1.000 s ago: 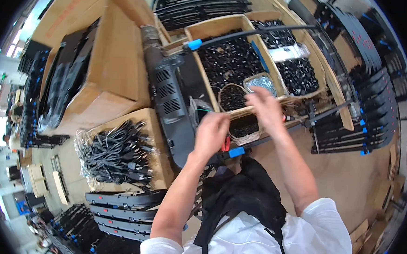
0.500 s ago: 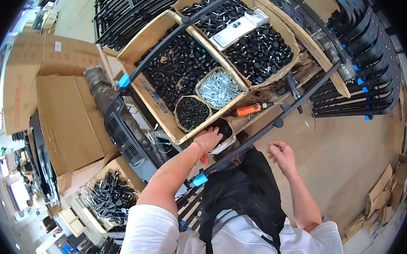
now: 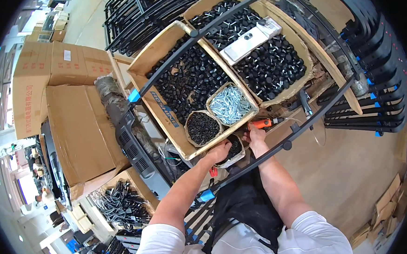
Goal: Assembling plastic appliance components by stripping wires and using an electric screwdriver to secure parts.
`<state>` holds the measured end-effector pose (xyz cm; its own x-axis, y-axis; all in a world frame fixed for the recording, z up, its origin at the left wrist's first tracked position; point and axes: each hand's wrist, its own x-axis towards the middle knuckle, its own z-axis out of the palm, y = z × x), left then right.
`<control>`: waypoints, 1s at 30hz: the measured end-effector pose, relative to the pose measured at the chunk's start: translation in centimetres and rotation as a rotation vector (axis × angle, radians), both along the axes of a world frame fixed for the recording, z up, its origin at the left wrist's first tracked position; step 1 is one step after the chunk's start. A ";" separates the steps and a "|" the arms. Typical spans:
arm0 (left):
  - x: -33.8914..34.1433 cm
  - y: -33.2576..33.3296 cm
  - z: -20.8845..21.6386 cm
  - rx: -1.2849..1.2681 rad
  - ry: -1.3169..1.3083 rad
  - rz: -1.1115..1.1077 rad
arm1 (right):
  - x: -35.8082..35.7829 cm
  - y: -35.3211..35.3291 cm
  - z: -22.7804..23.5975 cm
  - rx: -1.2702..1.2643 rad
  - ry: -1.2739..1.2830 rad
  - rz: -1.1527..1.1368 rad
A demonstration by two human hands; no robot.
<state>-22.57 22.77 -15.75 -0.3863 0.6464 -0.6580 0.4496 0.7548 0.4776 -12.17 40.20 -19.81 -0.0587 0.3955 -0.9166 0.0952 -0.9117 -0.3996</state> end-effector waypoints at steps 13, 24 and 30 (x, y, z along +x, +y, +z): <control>-1.1 0.8 4.4 0.110 -1.241 0.732 | 8.9 4.8 6.3 -0.199 0.695 -0.148; 0.6 -0.7 11.4 0.493 -1.310 0.772 | 18.6 -3.4 13.9 0.193 0.542 0.409; 2.0 -2.7 16.6 0.662 -1.266 0.918 | 18.6 -4.6 26.5 0.856 0.427 0.883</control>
<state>-20.59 20.04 0.88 -0.2450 0.7955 -0.5542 -0.8717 0.0695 0.4851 6.45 35.64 6.68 -0.8199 0.5206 -0.2383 0.2501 -0.0487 -0.9670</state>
